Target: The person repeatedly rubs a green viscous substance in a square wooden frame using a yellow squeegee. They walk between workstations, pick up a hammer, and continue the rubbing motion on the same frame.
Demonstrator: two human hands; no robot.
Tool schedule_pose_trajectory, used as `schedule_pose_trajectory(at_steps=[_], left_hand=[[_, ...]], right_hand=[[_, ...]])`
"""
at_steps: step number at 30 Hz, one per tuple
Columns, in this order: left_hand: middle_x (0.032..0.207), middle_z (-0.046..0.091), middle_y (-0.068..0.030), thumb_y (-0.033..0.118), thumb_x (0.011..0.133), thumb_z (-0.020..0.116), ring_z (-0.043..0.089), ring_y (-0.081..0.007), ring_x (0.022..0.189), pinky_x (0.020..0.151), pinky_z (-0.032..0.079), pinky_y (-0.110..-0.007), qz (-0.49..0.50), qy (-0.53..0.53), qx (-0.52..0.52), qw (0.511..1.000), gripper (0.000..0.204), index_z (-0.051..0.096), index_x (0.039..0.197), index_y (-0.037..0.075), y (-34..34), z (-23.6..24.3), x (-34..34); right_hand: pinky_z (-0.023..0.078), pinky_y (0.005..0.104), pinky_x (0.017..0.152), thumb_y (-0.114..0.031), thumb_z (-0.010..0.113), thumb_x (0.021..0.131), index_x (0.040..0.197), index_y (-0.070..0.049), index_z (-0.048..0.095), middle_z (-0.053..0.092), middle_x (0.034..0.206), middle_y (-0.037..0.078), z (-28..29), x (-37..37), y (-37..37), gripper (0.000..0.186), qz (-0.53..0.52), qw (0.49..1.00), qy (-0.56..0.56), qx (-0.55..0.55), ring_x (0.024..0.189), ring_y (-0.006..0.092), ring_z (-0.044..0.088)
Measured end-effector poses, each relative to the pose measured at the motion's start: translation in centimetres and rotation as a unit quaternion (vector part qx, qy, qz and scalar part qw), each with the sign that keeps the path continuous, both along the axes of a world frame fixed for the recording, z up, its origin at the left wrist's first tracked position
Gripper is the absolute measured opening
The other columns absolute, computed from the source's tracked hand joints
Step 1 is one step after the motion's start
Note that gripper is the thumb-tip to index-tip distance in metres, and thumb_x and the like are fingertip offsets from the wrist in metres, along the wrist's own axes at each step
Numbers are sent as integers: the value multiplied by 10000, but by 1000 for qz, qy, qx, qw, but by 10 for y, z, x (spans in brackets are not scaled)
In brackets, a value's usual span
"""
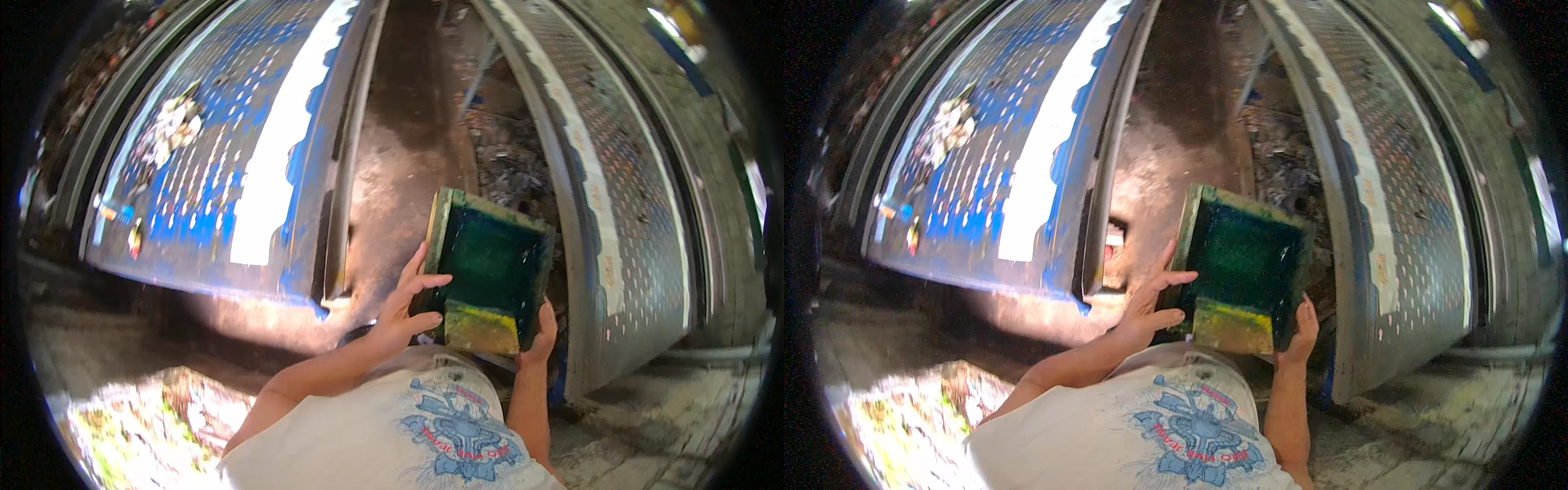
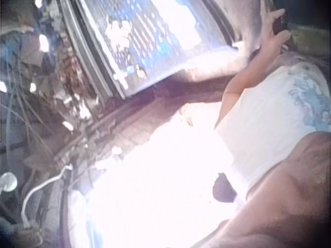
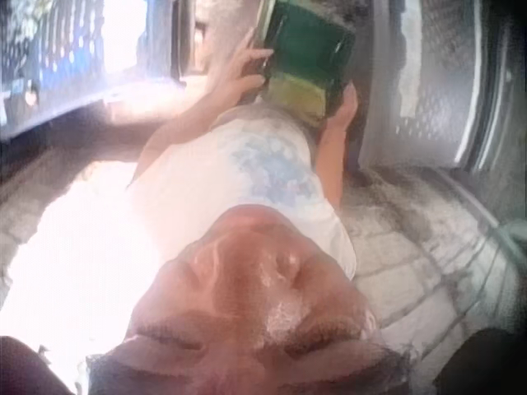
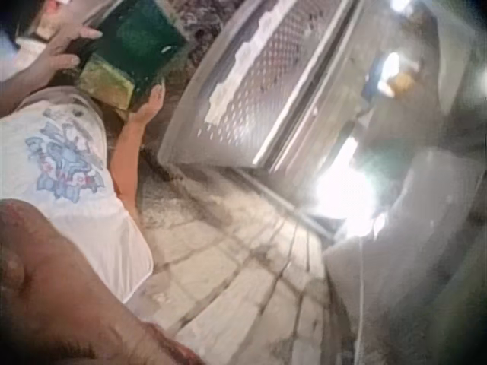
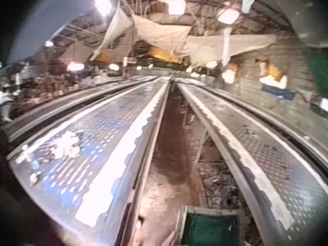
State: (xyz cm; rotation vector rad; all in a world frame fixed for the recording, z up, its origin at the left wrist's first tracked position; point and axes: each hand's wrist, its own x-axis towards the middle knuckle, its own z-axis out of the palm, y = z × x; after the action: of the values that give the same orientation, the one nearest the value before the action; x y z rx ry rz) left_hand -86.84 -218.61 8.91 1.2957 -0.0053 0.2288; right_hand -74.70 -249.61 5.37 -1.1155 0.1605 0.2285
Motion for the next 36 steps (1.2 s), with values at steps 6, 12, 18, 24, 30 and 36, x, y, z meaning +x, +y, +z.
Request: schedule_pose_trajectory(at_steps=[6, 12, 18, 24, 30, 36], left_hand=[[1939, 89, -163, -99, 859, 714, 30, -292, 1795, 1403, 117, -464, 131, -20, -41, 990, 694, 705, 1525, 98, -5, 7, -6], [1930, 176, -134, -167, 868, 695, 176, -280, 1772, 1322, 310, -404, 311, -54, -50, 948, 645, 747, 1466, 70, 15, -8, -12], [1897, 246, -185, -182, 920, 701, 253, -313, 1751, 1346, 353, -453, 476, -95, -20, 874, 541, 754, 1414, 33, 53, -24, -15], [1813, 424, -235, -152, 926, 769, 434, -312, 1665, 1334, 382, -446, 686, -47, 10, 726, 452, 783, 1337, 37, 73, -25, -19], [1764, 511, -202, -191, 821, 705, 564, -266, 1559, 1278, 457, -394, 813, 63, 48, 576, 635, 734, 1426, -3, 65, -30, -84], [1679, 575, -168, -263, 860, 643, 696, -270, 1377, 1173, 571, -405, 893, 112, 21, 436, 660, 697, 1475, -31, 14, -22, -121]], right_hand=[[609, 457, 1066, -223, 607, 1166, 1590, 66, 570, 726, 1445, 175, -4, 83, 40, 514, 170, 983, -11, 75, 1280, 304, 737], [595, 468, 1103, -220, 625, 1154, 1563, 97, 574, 734, 1445, 202, -3, 149, 144, 520, 318, 945, -8, 75, 1251, 316, 753], [593, 474, 1108, -252, 665, 1140, 1569, 87, 573, 744, 1433, 202, 9, 178, 259, 555, 450, 889, -44, 72, 1243, 316, 758], [589, 413, 1086, -236, 737, 1104, 1497, 74, 657, 774, 1371, 161, 15, 169, 366, 507, 541, 839, -32, 55, 1206, 241, 756], [531, 365, 1162, -168, 709, 1129, 1578, 54, 623, 728, 1481, 138, 19, 110, 447, 509, 713, 699, -38, 15, 1306, 191, 692], [532, 346, 1152, -145, 732, 1116, 1695, 48, 476, 693, 1504, 108, 11, 74, 501, 662, 893, 438, -46, 88, 1337, 159, 661]])
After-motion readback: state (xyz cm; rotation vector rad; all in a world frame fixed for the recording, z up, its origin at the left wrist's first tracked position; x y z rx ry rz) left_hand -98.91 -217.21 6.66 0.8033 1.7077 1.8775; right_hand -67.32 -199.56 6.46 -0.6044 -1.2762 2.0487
